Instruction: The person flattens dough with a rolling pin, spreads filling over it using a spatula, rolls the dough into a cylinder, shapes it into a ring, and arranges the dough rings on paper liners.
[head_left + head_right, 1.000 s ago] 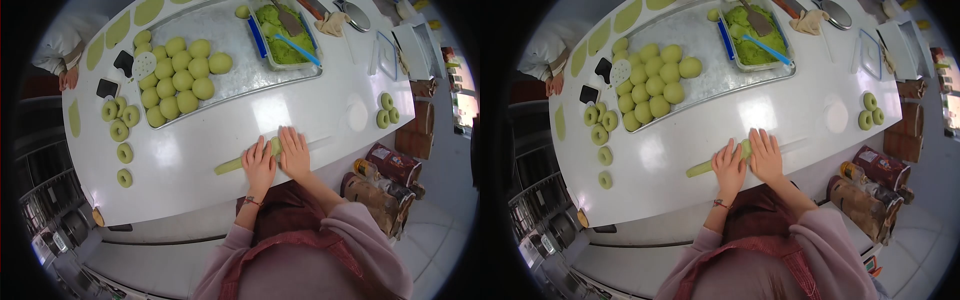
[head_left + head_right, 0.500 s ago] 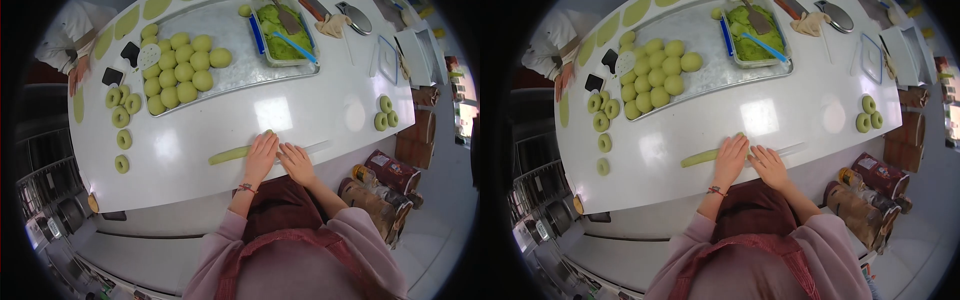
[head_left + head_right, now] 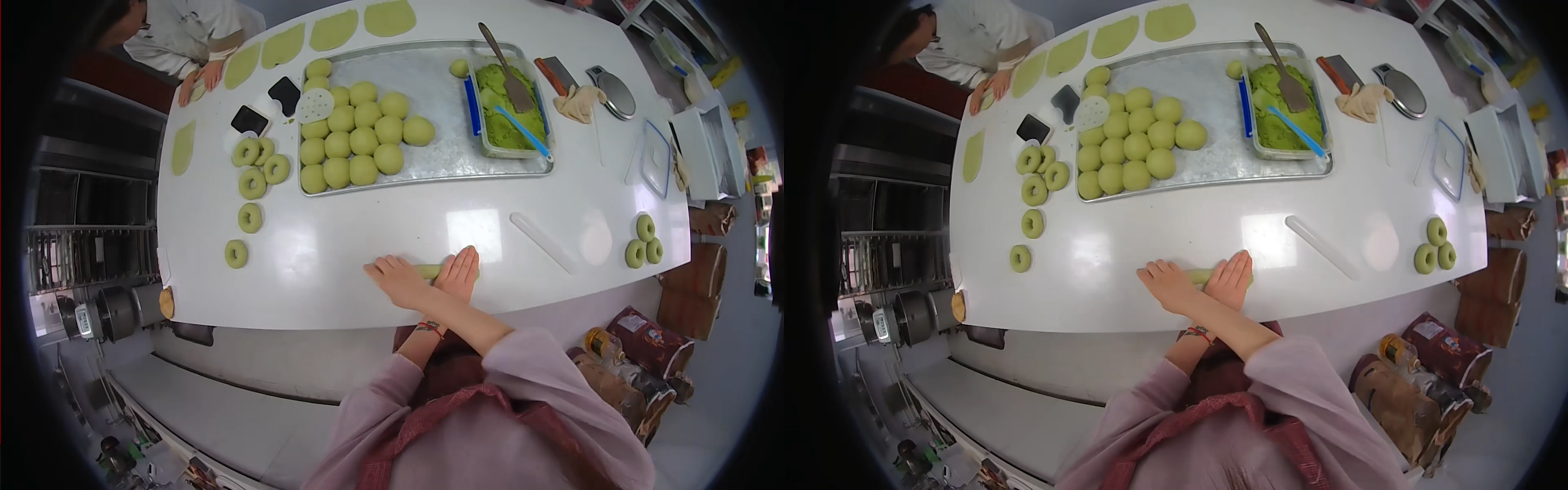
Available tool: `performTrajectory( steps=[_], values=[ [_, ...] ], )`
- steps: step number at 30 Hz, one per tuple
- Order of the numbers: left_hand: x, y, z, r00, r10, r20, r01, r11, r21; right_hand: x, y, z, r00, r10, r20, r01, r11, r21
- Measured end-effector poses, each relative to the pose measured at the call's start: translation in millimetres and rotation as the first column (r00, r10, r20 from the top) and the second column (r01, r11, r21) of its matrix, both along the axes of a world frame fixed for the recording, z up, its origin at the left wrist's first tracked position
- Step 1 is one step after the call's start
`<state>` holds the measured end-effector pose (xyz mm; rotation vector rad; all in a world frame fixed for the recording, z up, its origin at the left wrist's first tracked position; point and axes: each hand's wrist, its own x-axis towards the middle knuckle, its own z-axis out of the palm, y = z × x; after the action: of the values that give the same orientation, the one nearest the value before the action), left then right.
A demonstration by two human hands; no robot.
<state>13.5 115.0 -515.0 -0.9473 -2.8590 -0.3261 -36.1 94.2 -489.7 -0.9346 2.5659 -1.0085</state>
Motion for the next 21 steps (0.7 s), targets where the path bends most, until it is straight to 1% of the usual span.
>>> performTrajectory(
  steps=[1, 2, 3, 4, 5, 6, 7, 8, 9, 10, 11, 12, 13, 14, 15, 16, 17, 18, 19, 20, 21],
  values=[
    [0.5, 1.2, 0.0, 1.000, 0.005, 0.019, -0.006, 0.999, 0.035, -13.1, -11.4, 0.0, 0.994, 0.025, 0.109, -0.032, 0.998, 0.060],
    [1.3, -0.5, 0.6, 0.999, 0.006, 0.045, -0.009, 0.998, 0.069, -36.3, -4.1, -0.1, 0.981, -0.130, 0.145, 0.150, 0.979, -0.140],
    [-1.4, -2.1, 5.8, 0.991, -0.010, 0.135, -0.010, 0.989, 0.148, -59.7, 14.9, 1.6, 0.937, -0.273, 0.219, 0.333, 0.887, -0.320],
    [2.6, -3.9, 1.2, 0.993, -0.008, 0.119, -0.003, 0.996, 0.089, -72.4, 49.8, 27.1, 0.814, -0.438, 0.381, 0.570, 0.727, -0.382],
    [5.4, -4.6, -2.8, 0.995, -0.010, 0.102, 0.007, 0.999, 0.034, -80.9, 89.0, 24.2, 0.636, -0.559, 0.532, 0.768, 0.522, -0.371],
    [-3.5, -4.0, 17.8, 0.999, 0.008, -0.050, -0.002, 0.993, 0.115, -76.0, 140.9, 13.3, 0.666, -0.668, 0.331, 0.743, 0.559, -0.368],
    [-2.1, -6.3, 17.7, 0.999, 0.001, -0.044, 0.005, 0.992, 0.125, -54.4, 179.6, 5.2, 0.609, -0.696, 0.381, 0.792, 0.564, -0.236],
    [-4.4, -7.6, 16.6, 0.999, -0.023, -0.027, 0.026, 0.990, 0.136, -25.3, 199.0, 3.5, 0.446, -0.693, 0.567, 0.842, 0.539, -0.004],
    [-8.1, -8.6, 15.3, 0.999, -0.046, -0.012, 0.047, 0.988, 0.148, 4.1, 198.1, 11.3, 0.403, -0.634, 0.660, 0.859, 0.510, -0.035],
    [-12.0, -10.1, 13.2, 0.997, -0.064, -0.044, 0.070, 0.988, 0.141, 25.9, 193.8, 20.7, 0.359, -0.562, 0.746, 0.876, 0.478, -0.062],
    [-16.2, -12.9, 17.4, 0.997, -0.072, -0.042, 0.077, 0.986, 0.147, 36.9, 188.2, 20.8, 0.517, -0.669, 0.534, 0.826, 0.553, -0.107],
    [-21.0, -15.9, 27.5, 0.997, -0.080, 0.018, 0.074, 0.971, 0.226, 40.3, 179.2, 28.2, 0.636, -0.717, 0.285, 0.766, 0.631, -0.122],
    [-26.1, -15.0, 37.7, 0.993, -0.093, 0.078, 0.066, 0.952, 0.300, 34.2, 180.6, 36.5, 0.735, -0.676, 0.052, 0.678, 0.735, -0.012],
    [-31.5, -11.3, 45.6, 0.999, 0.015, 0.029, -0.022, 0.966, 0.256, 24.3, 180.1, 41.0, 0.728, -0.683, 0.055, 0.685, 0.729, -0.010],
    [-35.9, -8.6, 44.2, 0.999, 0.003, 0.032, -0.011, 0.968, 0.252, 14.1, 179.0, 42.9, 0.763, -0.645, -0.032, 0.645, 0.764, -0.013],
    [-40.1, -6.6, 43.0, 0.994, 0.092, 0.057, -0.103, 0.964, 0.244, 5.6, 177.9, 44.1, 0.789, -0.602, -0.120, 0.605, 0.796, -0.012],
    [-41.6, -4.7, 39.8, 0.980, 0.181, 0.079, -0.194, 0.952, 0.236, -1.1, 177.7, 45.4, 0.810, -0.574, -0.118, 0.578, 0.816, 0.006],
    [-40.0, -1.4, 35.2, 0.975, 0.200, 0.102, -0.219, 0.944, 0.245, -5.1, 181.6, 42.3, 0.802, -0.586, -0.118, 0.590, 0.807, 0.004],
    [-39.8, -0.2, 31.3, 0.977, 0.186, 0.101, -0.205, 0.948, 0.242, -7.0, 185.4, 37.0, 0.825, -0.562, -0.058, 0.564, 0.825, 0.031],
    [-40.1, 0.7, 29.8, 0.974, 0.188, 0.130, -0.218, 0.936, 0.276, -8.3, 188.4, 33.5, 0.846, -0.533, 0.005, 0.532, 0.845, 0.056],
    [-38.7, 0.9, 28.7, 0.968, 0.194, 0.160, -0.236, 0.922, 0.308, -8.2, 191.2, 30.4, 0.843, -0.537, 0.008, 0.536, 0.842, 0.054]
  ],
)
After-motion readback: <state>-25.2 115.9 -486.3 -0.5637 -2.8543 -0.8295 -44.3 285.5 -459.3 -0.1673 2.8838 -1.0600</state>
